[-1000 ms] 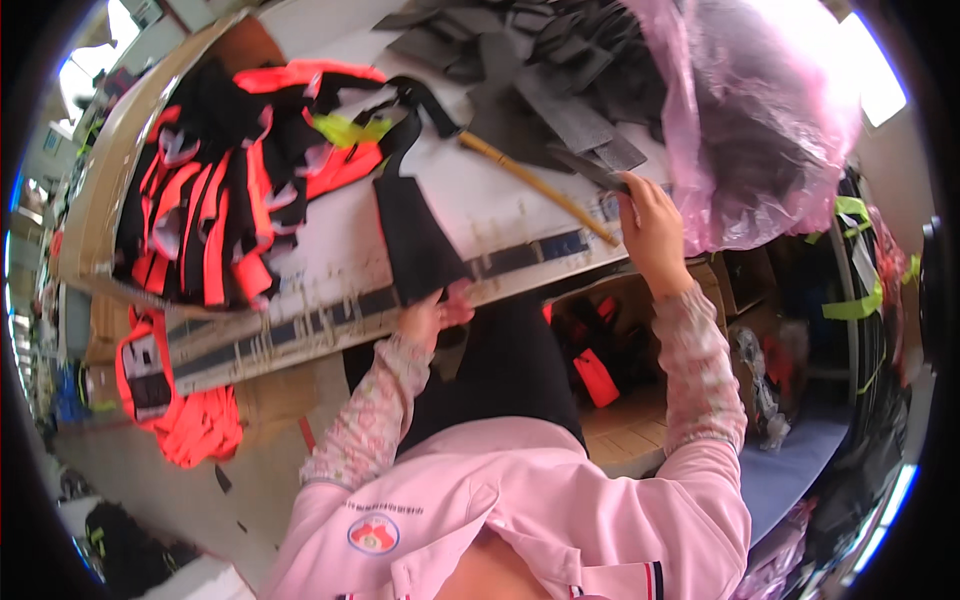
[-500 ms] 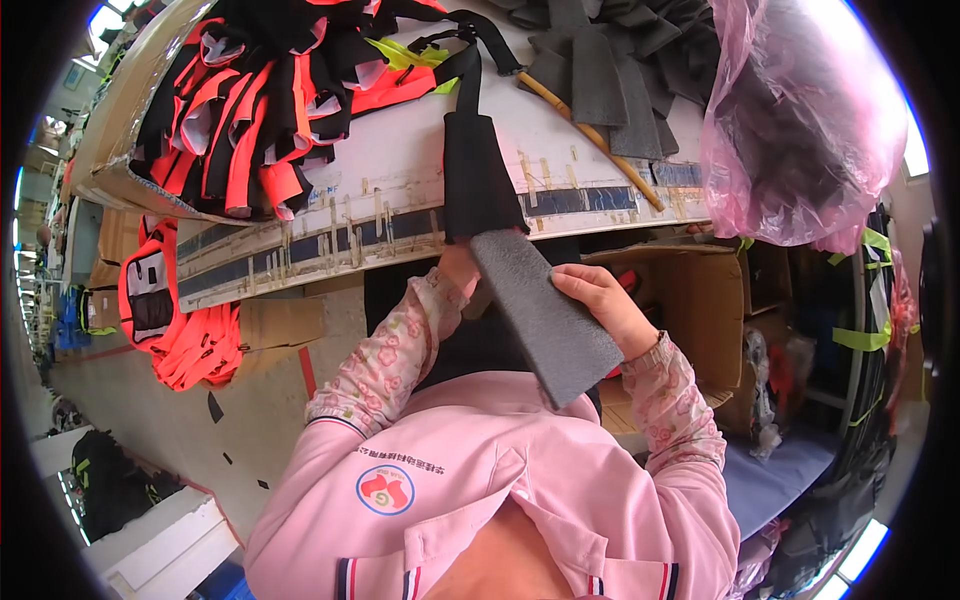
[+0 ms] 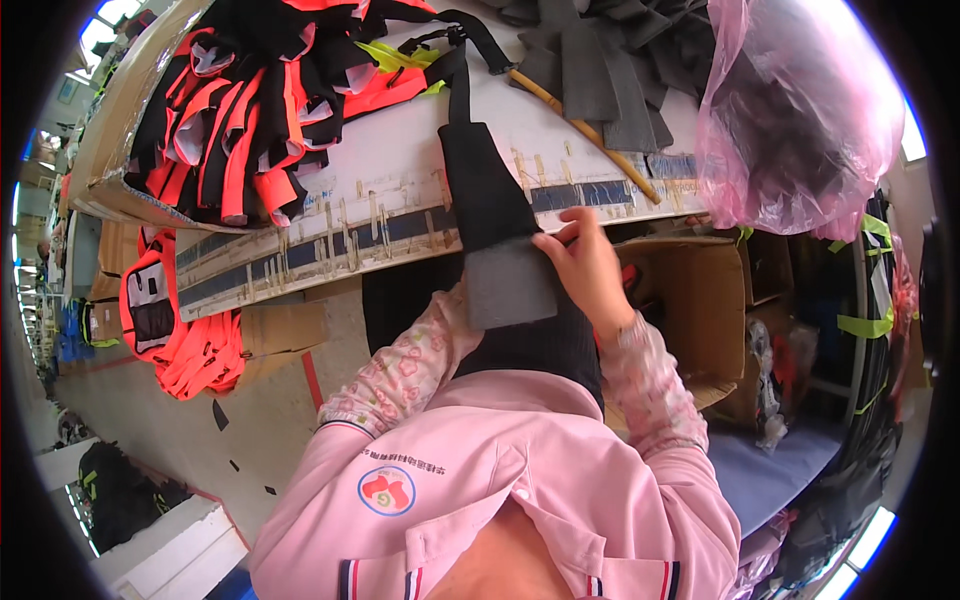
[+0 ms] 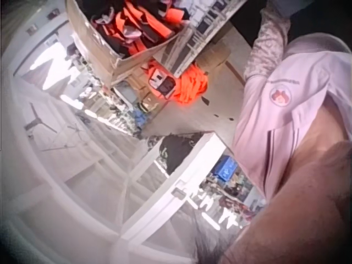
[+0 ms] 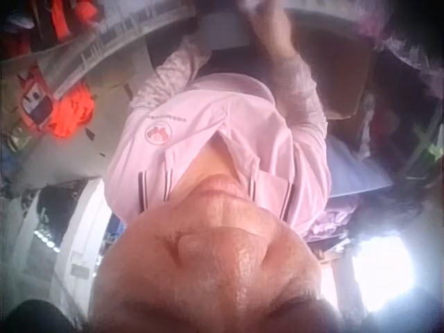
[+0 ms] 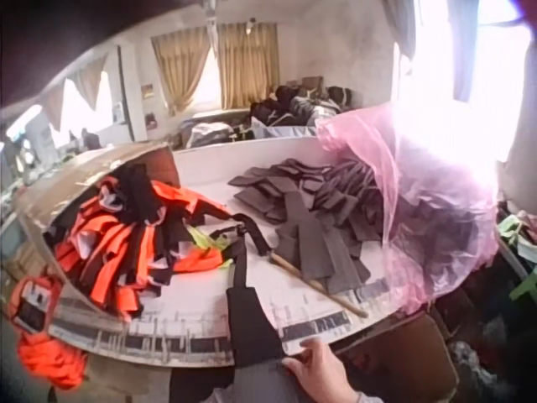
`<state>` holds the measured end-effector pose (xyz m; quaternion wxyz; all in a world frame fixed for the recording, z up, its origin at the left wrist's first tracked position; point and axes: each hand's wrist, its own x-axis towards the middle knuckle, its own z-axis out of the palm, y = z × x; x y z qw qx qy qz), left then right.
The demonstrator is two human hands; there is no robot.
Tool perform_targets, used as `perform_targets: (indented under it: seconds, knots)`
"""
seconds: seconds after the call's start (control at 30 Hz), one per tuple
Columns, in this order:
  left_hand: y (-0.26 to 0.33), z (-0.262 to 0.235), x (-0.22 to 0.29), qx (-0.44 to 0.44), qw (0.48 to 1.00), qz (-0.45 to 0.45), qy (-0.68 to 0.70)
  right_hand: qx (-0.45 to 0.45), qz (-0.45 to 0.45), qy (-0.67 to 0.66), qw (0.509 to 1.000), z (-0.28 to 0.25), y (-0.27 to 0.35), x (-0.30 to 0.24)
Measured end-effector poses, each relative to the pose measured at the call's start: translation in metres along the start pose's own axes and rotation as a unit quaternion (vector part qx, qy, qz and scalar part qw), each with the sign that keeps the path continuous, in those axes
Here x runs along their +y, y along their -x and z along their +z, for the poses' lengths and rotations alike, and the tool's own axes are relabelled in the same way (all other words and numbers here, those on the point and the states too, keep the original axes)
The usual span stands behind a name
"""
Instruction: Assembling components of high-visibility safety vests or life jackets by inserting foam pads and securing straps.
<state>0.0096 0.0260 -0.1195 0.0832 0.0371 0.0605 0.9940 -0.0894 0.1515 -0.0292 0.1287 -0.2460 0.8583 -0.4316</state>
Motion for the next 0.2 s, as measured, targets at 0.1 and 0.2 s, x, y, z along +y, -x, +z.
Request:
perform_targets:
  seconds: [0.1, 0.2]
  knots:
    - [0.023, 0.012, 0.009, 0.094, 0.984, 0.04, -0.149, -0.053, -0.195, 0.118, 0.972, -0.032, 0.039, -0.049]
    - [0.042, 0.016, 0.014, 0.153, 0.956, 0.056, -0.244, -0.171, -0.355, 0.269, 0.879, -0.011, 0.073, -0.049]
